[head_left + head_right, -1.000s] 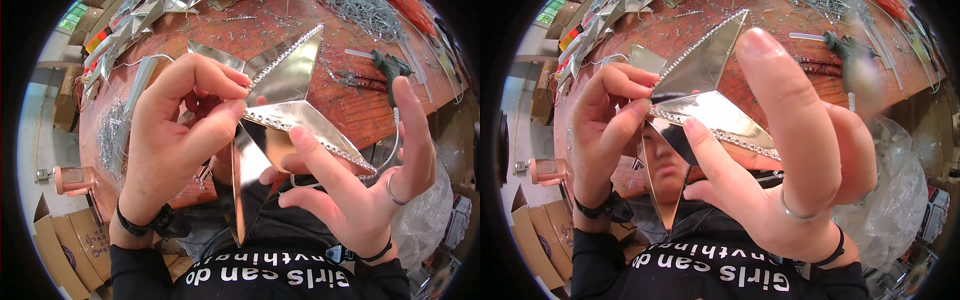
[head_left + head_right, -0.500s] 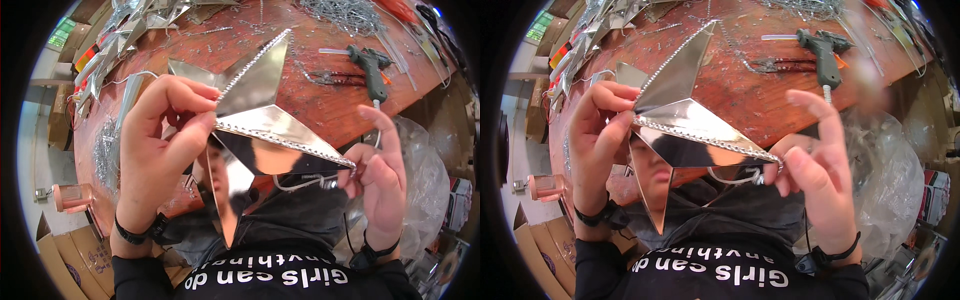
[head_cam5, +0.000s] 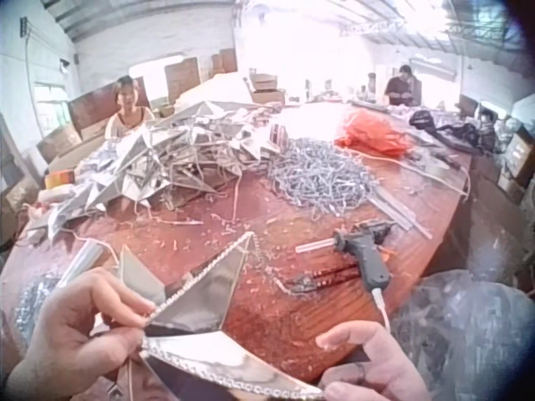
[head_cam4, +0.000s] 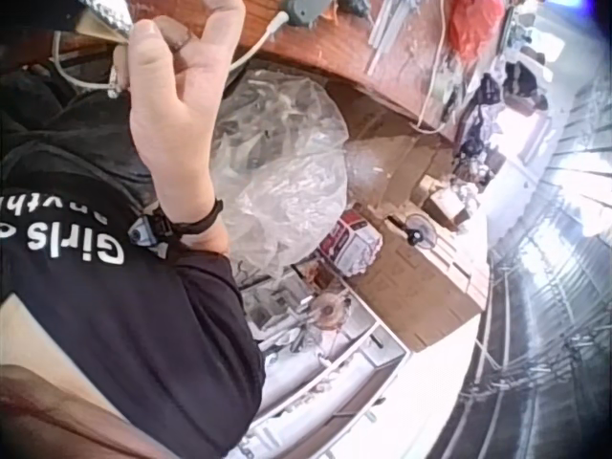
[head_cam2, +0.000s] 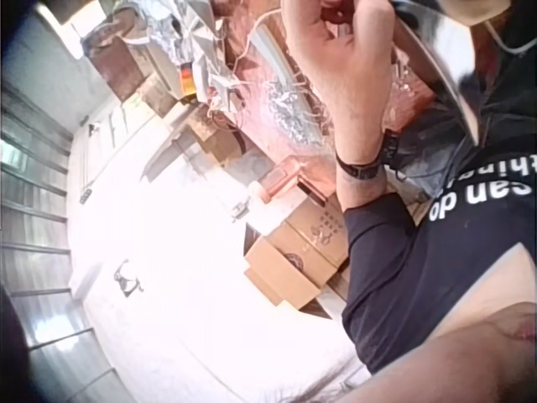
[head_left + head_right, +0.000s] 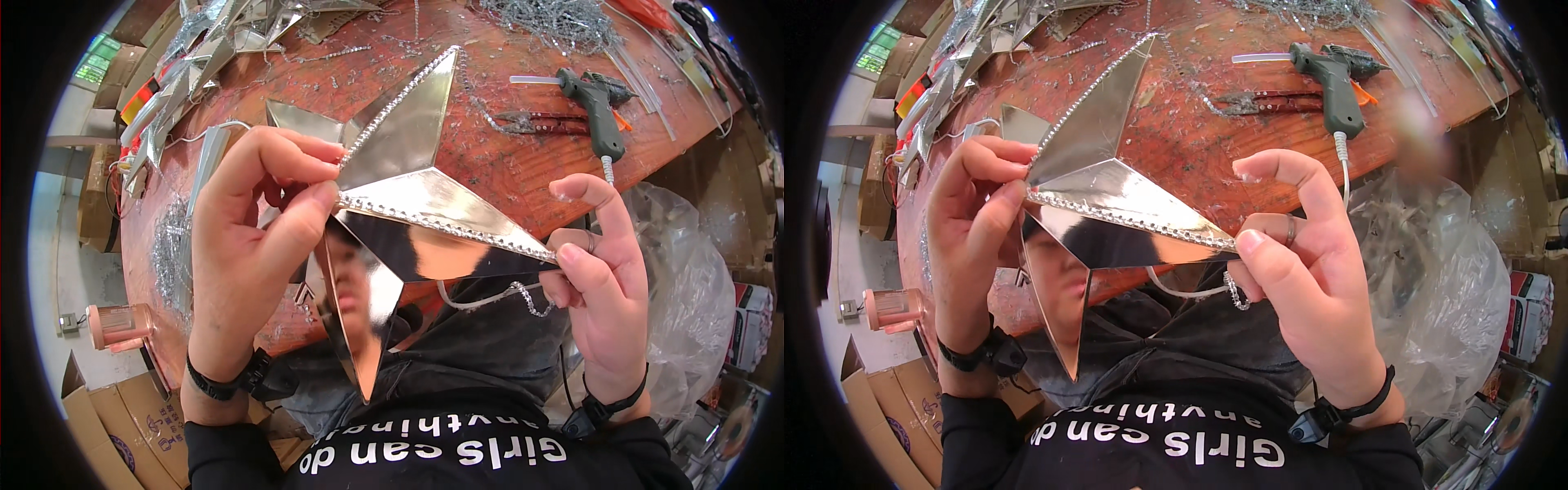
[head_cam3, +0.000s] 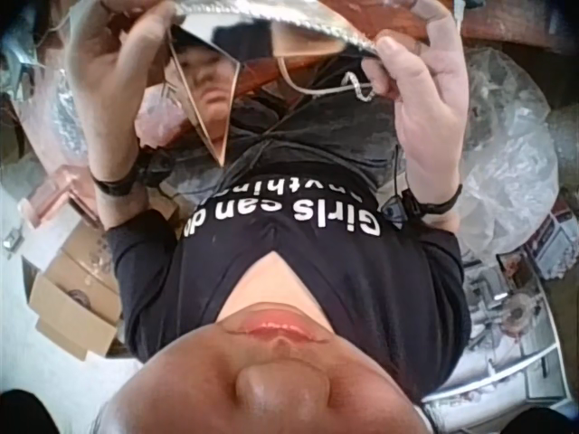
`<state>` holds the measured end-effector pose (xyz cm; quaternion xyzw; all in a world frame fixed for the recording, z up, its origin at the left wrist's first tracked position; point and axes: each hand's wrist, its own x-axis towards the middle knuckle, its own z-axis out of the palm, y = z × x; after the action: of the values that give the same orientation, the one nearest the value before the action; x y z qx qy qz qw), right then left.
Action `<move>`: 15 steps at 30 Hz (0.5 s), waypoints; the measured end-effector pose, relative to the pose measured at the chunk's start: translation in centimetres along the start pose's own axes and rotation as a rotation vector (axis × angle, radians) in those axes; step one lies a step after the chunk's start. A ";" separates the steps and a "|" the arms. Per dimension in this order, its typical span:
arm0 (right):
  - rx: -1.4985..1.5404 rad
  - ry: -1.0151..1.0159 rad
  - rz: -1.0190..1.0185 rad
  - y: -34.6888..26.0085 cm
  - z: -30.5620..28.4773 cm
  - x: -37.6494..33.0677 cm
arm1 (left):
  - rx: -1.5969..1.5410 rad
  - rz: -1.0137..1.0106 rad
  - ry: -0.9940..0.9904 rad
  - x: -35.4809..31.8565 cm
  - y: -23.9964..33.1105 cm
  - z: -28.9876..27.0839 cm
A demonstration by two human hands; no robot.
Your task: The person uses a hot glue gun to apply adhesive to the edges of a silver, star-shaped object. They then press a strip of silver beads onto the glued edges, repeating the process for each point of the star to create a decorative border.
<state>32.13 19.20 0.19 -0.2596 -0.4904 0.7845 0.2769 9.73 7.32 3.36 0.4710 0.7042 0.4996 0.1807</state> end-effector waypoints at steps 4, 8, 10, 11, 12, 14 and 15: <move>0.025 0.005 0.000 0.1 0.1 0.0 | 0.045 0.000 -0.061 0.0 -0.1 -0.5; 0.025 -0.039 0.030 -0.1 -0.2 0.0 | 0.050 -0.043 -0.084 0.0 0.5 -0.4; 0.008 -0.060 0.075 -0.4 -0.4 0.2 | 0.030 -0.019 -0.025 -0.1 0.2 -0.1; -0.004 -0.062 0.110 -0.9 -0.4 0.3 | 0.020 -0.007 0.005 -0.1 0.1 -0.1; -0.017 -0.058 0.145 -1.3 -0.4 0.3 | 0.028 -0.014 0.002 0.0 0.2 0.0; -0.013 -0.030 0.165 -1.5 -0.2 0.4 | 0.046 -0.029 -0.005 0.0 0.3 -0.1; -0.009 -0.021 0.184 -1.5 -0.1 0.5 | 0.032 -0.031 0.001 0.0 0.4 0.0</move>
<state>32.09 20.14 1.46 -0.2968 -0.4709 0.8070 0.1972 9.93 7.34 3.68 0.4625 0.7194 0.4856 0.1808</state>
